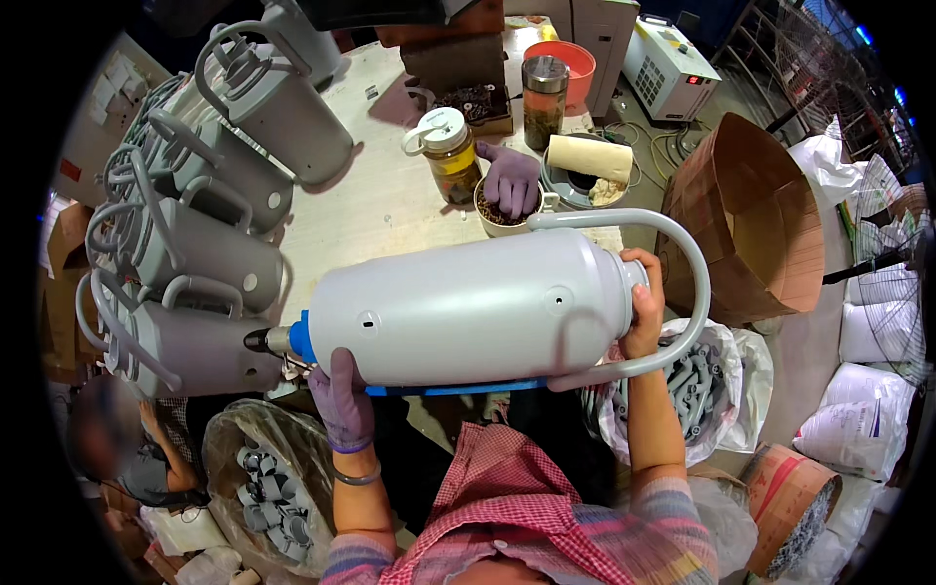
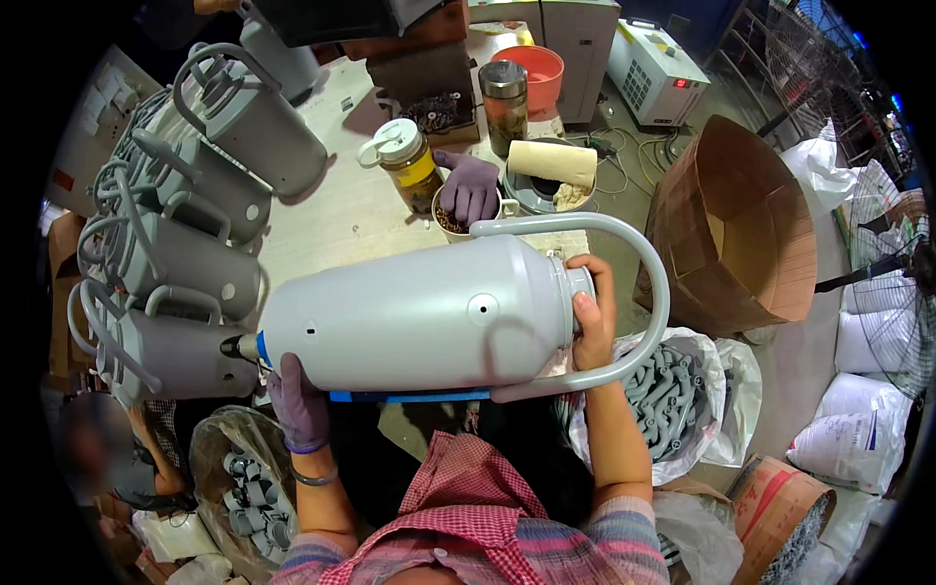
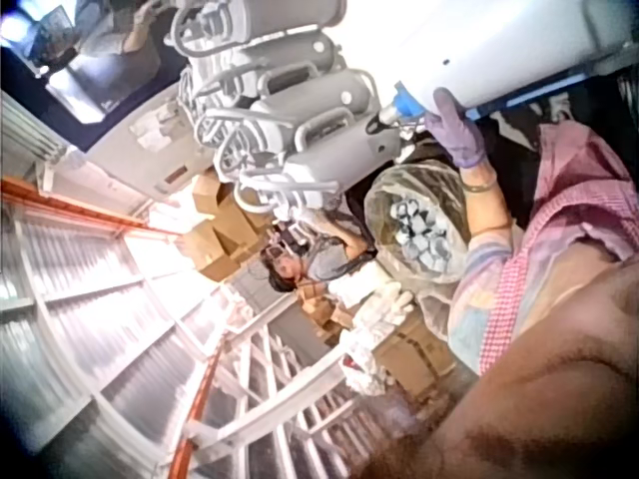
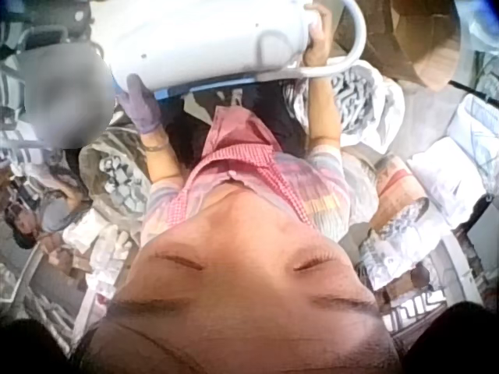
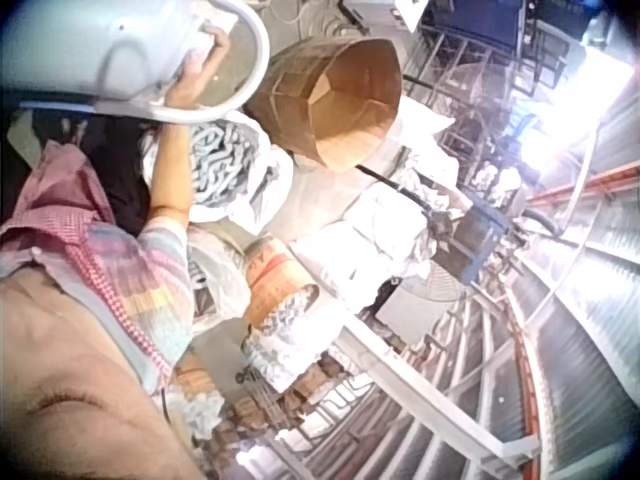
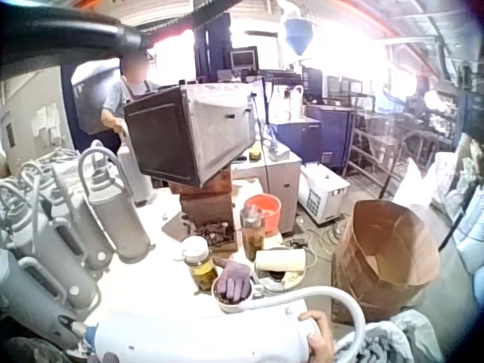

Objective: The person assembles white electric kettles by attaching grey handles to the kettle bodies using a blue heat-sealing tool. The person picks up a kettle body, places it on the tool, inserts a handle, and presses the mechanism to secure the connection. Completed kettles are placed on a nearby table.

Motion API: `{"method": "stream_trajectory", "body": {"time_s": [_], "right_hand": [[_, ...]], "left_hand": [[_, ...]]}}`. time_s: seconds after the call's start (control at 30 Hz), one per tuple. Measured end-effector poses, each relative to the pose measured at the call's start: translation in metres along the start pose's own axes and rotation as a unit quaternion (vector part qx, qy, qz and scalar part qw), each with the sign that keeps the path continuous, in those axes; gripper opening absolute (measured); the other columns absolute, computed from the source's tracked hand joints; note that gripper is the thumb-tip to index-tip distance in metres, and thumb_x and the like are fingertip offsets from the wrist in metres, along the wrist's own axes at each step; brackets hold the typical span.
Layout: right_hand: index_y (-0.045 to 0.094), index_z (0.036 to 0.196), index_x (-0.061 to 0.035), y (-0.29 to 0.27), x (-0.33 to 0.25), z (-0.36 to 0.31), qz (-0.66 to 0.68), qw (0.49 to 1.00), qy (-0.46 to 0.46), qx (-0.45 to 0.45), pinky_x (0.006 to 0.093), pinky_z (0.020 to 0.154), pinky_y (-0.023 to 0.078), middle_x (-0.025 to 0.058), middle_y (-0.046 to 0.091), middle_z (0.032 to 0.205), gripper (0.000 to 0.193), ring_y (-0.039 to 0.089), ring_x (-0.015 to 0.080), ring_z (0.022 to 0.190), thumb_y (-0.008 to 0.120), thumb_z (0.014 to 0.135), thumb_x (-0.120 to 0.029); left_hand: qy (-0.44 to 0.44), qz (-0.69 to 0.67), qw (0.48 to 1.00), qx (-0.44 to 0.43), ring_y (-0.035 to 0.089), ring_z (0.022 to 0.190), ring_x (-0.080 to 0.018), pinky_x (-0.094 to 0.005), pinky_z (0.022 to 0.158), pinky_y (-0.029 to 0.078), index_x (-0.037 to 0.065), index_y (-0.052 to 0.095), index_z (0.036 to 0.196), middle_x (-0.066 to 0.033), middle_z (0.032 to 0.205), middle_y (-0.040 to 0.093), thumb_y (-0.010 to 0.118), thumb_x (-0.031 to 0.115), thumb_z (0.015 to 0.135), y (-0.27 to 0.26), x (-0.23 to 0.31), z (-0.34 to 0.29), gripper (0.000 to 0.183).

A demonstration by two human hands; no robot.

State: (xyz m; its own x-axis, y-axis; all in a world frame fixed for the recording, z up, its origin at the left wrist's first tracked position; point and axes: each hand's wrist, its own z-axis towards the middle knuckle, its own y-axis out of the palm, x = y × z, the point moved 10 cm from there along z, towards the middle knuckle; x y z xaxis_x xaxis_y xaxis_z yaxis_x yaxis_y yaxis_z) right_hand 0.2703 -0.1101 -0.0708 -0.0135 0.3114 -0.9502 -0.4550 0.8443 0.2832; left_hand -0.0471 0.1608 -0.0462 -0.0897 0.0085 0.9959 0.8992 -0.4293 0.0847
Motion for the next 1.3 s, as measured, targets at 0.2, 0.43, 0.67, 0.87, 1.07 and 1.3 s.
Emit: {"method": "stream_trajectory", "body": {"time_s": [0.2, 0.43, 0.67, 0.87, 1.07, 1.3], "right_hand": [[0.051, 0.121, -0.0001, -0.004, -0.002, 0.001, -0.032, 0.999, -0.031, 0.008, 0.0315, 0.093, 0.040, 0.0116, 0.054, 0.111, 0.053, 0.052, 0.0193, 0.101, 0.054, 0.085, -0.039], [0.051, 0.120, -0.0002, -0.005, 0.001, 0.001, -0.051, 0.998, -0.035, -0.002, 0.0318, 0.094, 0.040, 0.0115, 0.054, 0.111, 0.054, 0.051, 0.0194, 0.102, 0.053, 0.085, -0.041], [0.049, 0.122, -0.0001, -0.002, 0.001, -0.002, -0.046, 0.998, -0.042, -0.011, 0.0319, 0.093, 0.040, 0.0116, 0.054, 0.111, 0.056, 0.052, 0.0196, 0.102, 0.055, 0.084, -0.041], [0.049, 0.122, -0.0003, -0.006, 0.002, -0.003, -0.015, 0.999, -0.028, 0.006, 0.0319, 0.093, 0.041, 0.0119, 0.054, 0.110, 0.055, 0.053, 0.0194, 0.102, 0.055, 0.083, -0.040], [0.049, 0.122, -0.0003, -0.012, 0.010, 0.000, -0.026, 0.999, -0.030, 0.011, 0.0308, 0.092, 0.042, 0.0113, 0.055, 0.110, 0.054, 0.053, 0.0190, 0.101, 0.054, 0.084, -0.038], [0.048, 0.129, -0.0005, -0.019, 0.026, -0.013, -0.018, 0.999, -0.016, -0.022, 0.0337, 0.098, 0.040, 0.0130, 0.054, 0.118, 0.060, 0.052, 0.0213, 0.108, 0.053, 0.086, -0.042]], "left_hand": [[0.028, -0.023, 0.997, -0.068, 0.063, 0.105, -0.0186, -0.0336, 0.088, 0.051, -0.001, 0.053, 0.124, -0.0112, 0.116, 0.064, 0.058, 0.023, 0.100, -0.002, -0.007, -0.001, 0.034], [0.019, -0.033, 0.997, -0.064, 0.064, 0.102, -0.0187, -0.0342, 0.088, 0.051, -0.002, 0.056, 0.123, -0.0116, 0.114, 0.066, 0.060, 0.025, 0.099, -0.003, -0.007, 0.000, 0.036], [0.029, -0.016, 0.999, 0.028, 0.058, 0.076, -0.0101, -0.0264, 0.069, 0.044, -0.002, 0.064, 0.096, -0.0053, 0.085, 0.067, 0.065, 0.033, 0.095, -0.003, 0.008, -0.007, 0.035], [0.022, -0.013, 1.000, -0.002, 0.057, 0.071, -0.0099, -0.0267, 0.070, 0.044, 0.001, 0.064, 0.084, -0.0036, 0.077, 0.067, 0.067, 0.029, 0.095, 0.004, 0.013, -0.008, 0.030], [0.011, -0.016, 1.000, 0.000, 0.056, 0.068, -0.0084, -0.0260, 0.067, 0.042, 0.003, 0.064, 0.080, -0.0022, 0.072, 0.065, 0.068, 0.029, 0.094, 0.007, 0.013, -0.005, 0.030], [0.038, 0.017, 0.999, 0.005, 0.062, 0.084, -0.0123, -0.0288, 0.079, 0.049, -0.002, 0.064, 0.100, -0.0060, 0.094, 0.068, 0.072, 0.022, 0.092, 0.003, 0.007, -0.009, 0.027]]}}
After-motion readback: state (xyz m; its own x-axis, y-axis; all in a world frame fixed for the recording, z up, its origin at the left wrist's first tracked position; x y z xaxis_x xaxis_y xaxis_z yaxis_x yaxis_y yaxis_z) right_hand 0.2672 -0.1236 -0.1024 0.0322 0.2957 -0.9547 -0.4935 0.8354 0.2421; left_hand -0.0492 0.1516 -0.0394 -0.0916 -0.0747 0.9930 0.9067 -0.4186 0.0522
